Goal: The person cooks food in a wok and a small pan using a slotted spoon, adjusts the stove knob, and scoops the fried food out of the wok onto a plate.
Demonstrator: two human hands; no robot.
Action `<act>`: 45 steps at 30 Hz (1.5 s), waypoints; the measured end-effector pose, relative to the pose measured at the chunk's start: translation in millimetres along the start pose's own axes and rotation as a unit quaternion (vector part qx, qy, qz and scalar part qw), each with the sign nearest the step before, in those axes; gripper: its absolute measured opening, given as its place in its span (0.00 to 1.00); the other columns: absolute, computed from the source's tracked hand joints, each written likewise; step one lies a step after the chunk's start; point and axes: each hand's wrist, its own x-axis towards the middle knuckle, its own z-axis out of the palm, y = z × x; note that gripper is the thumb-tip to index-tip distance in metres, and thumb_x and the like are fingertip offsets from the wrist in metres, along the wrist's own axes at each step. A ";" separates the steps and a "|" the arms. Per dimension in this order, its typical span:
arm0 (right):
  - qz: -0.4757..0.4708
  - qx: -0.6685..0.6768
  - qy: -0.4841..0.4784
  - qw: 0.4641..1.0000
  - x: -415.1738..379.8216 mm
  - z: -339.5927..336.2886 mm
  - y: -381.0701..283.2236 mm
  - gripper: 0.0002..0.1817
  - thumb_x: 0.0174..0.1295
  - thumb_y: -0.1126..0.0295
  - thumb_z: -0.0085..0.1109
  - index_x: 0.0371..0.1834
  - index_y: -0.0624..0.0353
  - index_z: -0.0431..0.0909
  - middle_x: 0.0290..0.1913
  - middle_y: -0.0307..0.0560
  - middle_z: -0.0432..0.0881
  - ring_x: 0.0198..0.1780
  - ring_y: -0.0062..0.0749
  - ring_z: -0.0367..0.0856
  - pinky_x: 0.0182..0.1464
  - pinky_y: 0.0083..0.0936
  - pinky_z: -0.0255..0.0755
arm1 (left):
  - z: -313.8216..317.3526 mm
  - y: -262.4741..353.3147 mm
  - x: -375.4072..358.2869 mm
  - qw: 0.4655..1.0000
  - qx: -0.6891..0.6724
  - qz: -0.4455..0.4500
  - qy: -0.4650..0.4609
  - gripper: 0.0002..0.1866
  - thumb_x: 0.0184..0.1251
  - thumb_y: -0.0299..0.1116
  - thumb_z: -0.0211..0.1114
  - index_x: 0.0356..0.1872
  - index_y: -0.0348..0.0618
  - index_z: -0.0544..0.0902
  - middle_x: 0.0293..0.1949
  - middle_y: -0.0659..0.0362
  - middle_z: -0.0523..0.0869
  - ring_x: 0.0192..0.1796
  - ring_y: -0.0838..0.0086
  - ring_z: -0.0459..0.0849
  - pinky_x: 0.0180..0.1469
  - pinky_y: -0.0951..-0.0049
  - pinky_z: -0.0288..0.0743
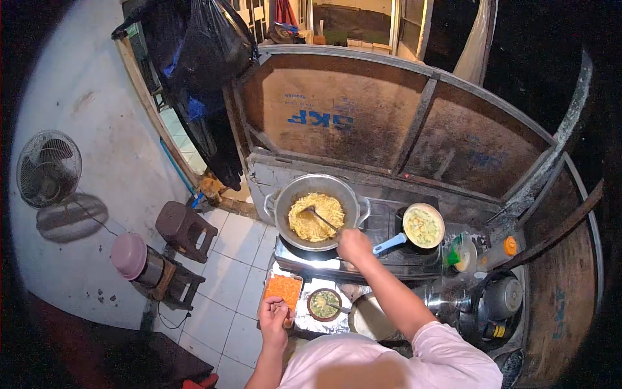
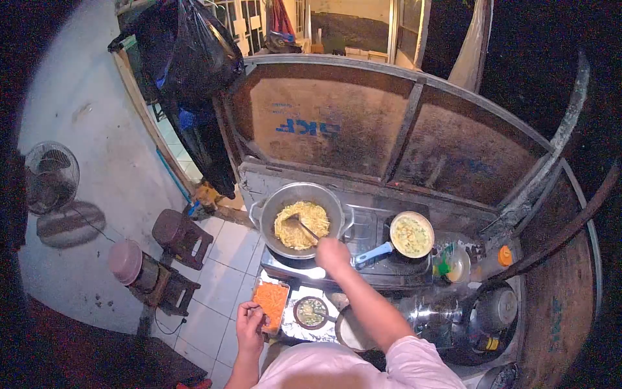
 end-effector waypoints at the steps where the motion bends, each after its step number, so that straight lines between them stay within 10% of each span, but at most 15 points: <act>1: 0.012 0.009 -0.003 1.000 -12.2 -8.7 3.3 0.14 0.53 0.73 0.52 0.40 0.64 0.83 0.40 0.63 0.84 0.44 0.55 0.85 0.47 0.46 0.78 | -2.3 -0.8 0.8 1.000 -0.003 0.005 0.001 0.12 0.65 0.25 0.59 0.48 0.42 0.70 0.35 0.61 0.76 0.31 0.78 0.76 0.35 0.79 0.72; 45: -0.013 0.090 0.000 0.996 -59.2 38.2 60.7 0.19 0.56 0.75 0.50 0.52 0.67 0.73 0.37 0.66 0.81 0.41 0.59 0.83 0.43 0.48 0.78 | 15.5 -20.4 0.6 0.999 0.025 -0.004 -0.041 0.13 0.63 0.27 0.61 0.47 0.43 0.70 0.32 0.64 0.73 0.29 0.80 0.72 0.34 0.76 0.71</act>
